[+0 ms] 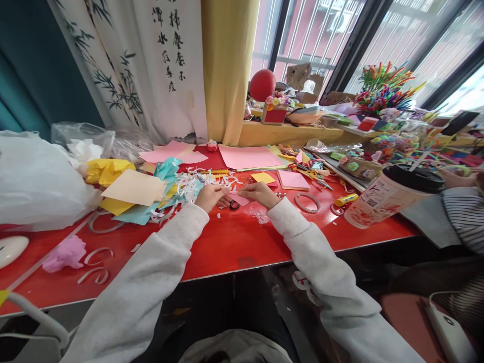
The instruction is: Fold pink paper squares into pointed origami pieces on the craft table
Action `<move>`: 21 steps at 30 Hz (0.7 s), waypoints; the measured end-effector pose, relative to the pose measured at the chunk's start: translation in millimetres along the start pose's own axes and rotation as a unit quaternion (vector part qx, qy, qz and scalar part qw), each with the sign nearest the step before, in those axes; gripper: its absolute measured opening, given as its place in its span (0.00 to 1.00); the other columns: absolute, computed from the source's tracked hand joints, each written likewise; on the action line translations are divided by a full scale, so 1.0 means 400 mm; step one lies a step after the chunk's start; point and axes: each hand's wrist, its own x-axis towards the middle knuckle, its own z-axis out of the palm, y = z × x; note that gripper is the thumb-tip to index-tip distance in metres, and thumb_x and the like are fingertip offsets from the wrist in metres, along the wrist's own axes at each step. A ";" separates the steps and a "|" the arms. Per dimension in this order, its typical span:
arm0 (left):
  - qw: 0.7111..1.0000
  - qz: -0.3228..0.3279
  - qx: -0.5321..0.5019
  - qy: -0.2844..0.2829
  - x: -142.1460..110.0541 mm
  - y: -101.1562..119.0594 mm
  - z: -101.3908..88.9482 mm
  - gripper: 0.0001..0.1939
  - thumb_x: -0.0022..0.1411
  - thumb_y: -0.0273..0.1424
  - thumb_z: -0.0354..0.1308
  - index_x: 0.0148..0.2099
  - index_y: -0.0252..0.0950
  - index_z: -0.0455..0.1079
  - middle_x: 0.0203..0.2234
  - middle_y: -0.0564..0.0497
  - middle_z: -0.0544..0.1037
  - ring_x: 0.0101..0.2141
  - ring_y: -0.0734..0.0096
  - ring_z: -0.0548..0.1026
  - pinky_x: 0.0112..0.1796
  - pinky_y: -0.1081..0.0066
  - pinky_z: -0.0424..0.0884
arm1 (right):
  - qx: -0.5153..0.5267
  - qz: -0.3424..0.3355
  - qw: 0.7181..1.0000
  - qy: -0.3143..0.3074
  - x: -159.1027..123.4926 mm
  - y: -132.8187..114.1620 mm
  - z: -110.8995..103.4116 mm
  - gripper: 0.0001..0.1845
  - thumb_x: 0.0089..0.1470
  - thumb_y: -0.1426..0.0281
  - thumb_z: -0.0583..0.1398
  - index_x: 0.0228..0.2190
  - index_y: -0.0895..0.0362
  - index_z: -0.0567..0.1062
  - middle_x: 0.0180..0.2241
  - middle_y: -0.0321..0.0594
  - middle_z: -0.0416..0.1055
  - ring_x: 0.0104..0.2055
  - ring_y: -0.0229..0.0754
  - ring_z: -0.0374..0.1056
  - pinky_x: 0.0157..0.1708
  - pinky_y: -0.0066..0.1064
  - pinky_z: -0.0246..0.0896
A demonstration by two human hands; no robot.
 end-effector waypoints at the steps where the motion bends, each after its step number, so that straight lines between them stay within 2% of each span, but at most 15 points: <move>1: 1.000 0.003 -0.002 0.000 0.000 0.000 -0.001 0.18 0.44 0.42 0.60 0.29 0.29 0.67 0.19 0.47 0.75 0.19 0.71 0.73 0.22 0.73 0.70 | -0.001 -0.001 1.000 -0.004 -0.001 -0.001 0.000 0.22 0.39 0.58 0.59 0.31 0.64 0.76 0.23 0.38 0.68 0.24 0.32 0.56 0.24 0.26 0.53; 15: 0.999 0.019 0.013 0.032 0.010 -0.022 -0.003 0.17 0.46 0.43 0.57 0.25 0.31 0.65 0.16 0.49 0.73 0.17 0.70 0.72 0.20 0.70 0.70 | -0.046 -0.039 0.998 0.008 0.000 -0.007 0.005 0.19 0.41 0.60 0.58 0.29 0.63 0.76 0.22 0.37 0.68 0.24 0.33 0.56 0.25 0.26 0.53; 17: 0.998 0.038 0.025 0.039 0.009 -0.023 -0.003 0.17 0.47 0.43 0.56 0.25 0.32 0.65 0.17 0.50 0.73 0.16 0.71 0.71 0.19 0.70 0.69 | -0.059 -0.039 0.997 -0.009 -0.002 -0.009 0.004 0.19 0.42 0.59 0.58 0.28 0.64 0.75 0.19 0.35 0.64 0.23 0.31 0.54 0.23 0.25 0.50; 21: 0.990 0.099 0.086 0.057 0.002 -0.018 0.003 0.16 0.49 0.43 0.54 0.31 0.34 0.68 0.17 0.53 0.71 0.17 0.74 0.70 0.20 0.74 0.68 | -0.037 -0.013 0.996 -0.085 -0.007 -0.010 0.006 0.20 0.43 0.57 0.57 0.22 0.64 0.72 0.16 0.31 0.55 0.20 0.29 0.50 0.20 0.24 0.48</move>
